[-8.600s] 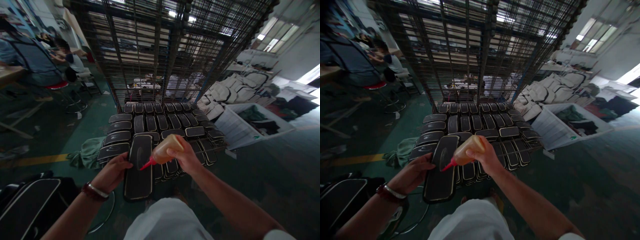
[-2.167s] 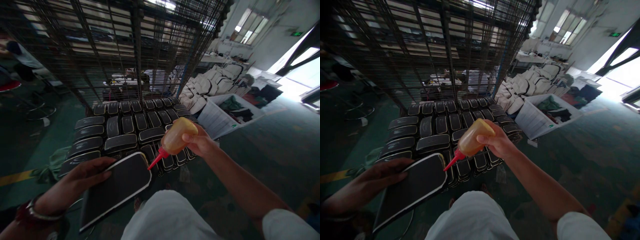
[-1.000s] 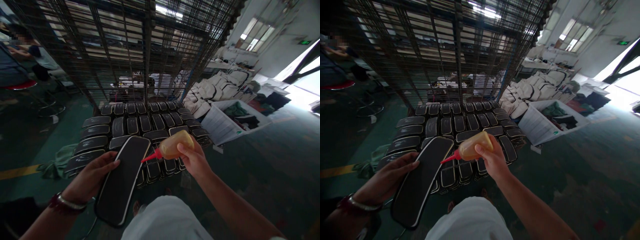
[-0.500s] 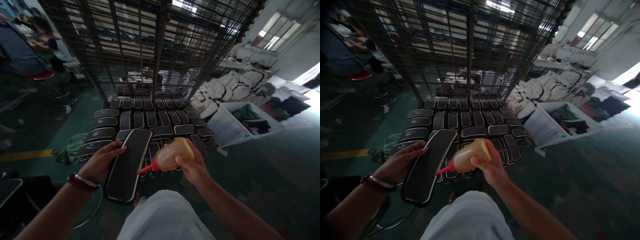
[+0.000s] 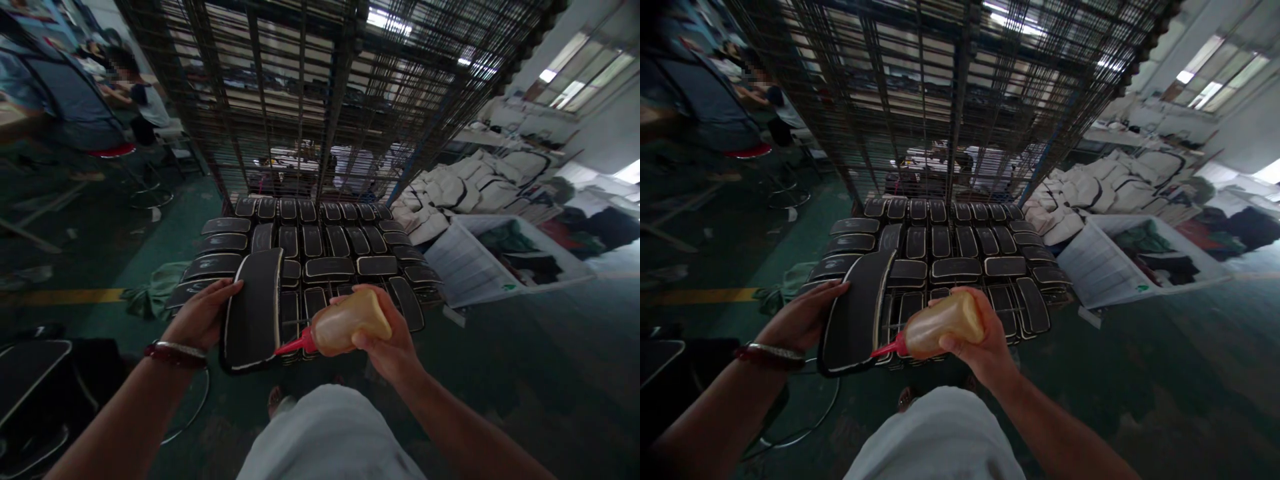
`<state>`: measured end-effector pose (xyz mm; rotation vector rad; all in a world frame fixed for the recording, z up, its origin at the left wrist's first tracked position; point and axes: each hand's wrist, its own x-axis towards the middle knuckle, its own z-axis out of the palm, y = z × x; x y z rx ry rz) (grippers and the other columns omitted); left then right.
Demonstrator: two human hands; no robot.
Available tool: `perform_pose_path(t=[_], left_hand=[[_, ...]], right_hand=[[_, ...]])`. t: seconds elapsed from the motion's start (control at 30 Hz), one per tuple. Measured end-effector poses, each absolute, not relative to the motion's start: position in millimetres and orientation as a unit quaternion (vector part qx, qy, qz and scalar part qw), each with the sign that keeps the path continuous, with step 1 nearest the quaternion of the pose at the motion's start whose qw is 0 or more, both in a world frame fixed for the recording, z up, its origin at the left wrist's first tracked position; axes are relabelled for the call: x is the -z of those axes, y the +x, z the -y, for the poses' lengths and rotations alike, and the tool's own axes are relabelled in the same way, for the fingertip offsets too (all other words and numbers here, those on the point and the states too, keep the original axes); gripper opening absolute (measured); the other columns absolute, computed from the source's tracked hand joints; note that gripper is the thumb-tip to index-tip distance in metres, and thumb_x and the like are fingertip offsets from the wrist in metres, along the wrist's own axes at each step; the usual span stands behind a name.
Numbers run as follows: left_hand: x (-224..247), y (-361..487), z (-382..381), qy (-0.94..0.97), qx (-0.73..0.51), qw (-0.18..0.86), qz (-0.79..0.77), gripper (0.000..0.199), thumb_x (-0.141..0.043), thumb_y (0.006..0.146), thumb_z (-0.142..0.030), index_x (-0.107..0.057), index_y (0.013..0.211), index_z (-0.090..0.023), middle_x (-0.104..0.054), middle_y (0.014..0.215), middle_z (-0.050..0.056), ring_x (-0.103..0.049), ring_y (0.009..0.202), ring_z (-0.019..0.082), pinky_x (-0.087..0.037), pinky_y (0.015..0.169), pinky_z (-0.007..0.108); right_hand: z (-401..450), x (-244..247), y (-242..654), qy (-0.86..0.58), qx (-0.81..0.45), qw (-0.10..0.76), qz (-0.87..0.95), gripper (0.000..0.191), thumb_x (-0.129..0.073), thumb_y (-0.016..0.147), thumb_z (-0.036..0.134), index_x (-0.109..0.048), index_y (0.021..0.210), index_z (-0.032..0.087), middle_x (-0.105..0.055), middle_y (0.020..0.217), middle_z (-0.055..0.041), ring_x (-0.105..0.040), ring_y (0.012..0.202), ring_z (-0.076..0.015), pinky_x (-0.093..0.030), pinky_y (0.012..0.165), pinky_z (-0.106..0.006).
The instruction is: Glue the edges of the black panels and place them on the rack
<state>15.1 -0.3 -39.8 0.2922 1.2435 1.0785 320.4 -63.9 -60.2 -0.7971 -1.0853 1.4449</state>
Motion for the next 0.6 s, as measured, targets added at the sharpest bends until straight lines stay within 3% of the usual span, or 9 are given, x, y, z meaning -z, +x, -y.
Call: perform_pose_path(t=[0.2, 0.3, 0.6], left_hand=[[47, 18, 4, 0.064, -0.493, 0.66, -0.563, 0.032, -0.054, 0.099, -0.001, -0.071, 0.125, -0.006, -0.082, 0.069, 0.007, -0.081, 0.059, 0.025, -0.071, 0.065, 0.033], [58, 22, 5, 0.02, -0.523, 0.634, -0.569, 0.041, -0.055, 0.097, 0.0, -0.068, 0.135, -0.009, -0.083, 0.072, 0.006, -0.081, 0.057, 0.025, -0.072, 0.063, 0.035], [72, 33, 0, -0.065, -0.572, 0.618, -0.536, 0.048, -0.051, 0.1, 0.002, -0.062, 0.147, -0.004, -0.082, 0.074, 0.006, -0.08, 0.06, 0.019, -0.068, 0.06, 0.023]], right_hand=[[56, 61, 316, -0.355, -0.57, 0.605, 0.428, 0.067, -0.095, 0.084, 0.038, -0.058, 0.14, 0.033, -0.076, 0.131, -0.011, -0.075, 0.115, -0.0359, -0.063, 0.098, -0.052], [50, 63, 316, -0.363, -0.542, 0.636, 0.412, 0.066, -0.095, 0.084, 0.036, -0.059, 0.139, 0.034, -0.075, 0.133, -0.0105, -0.075, 0.115, -0.036, -0.062, 0.099, -0.053], [45, 74, 316, -0.379, -0.518, 0.648, 0.409, 0.067, -0.093, 0.085, 0.038, -0.056, 0.142, 0.034, -0.073, 0.138, -0.0109, -0.072, 0.123, -0.0352, -0.062, 0.1, -0.051]])
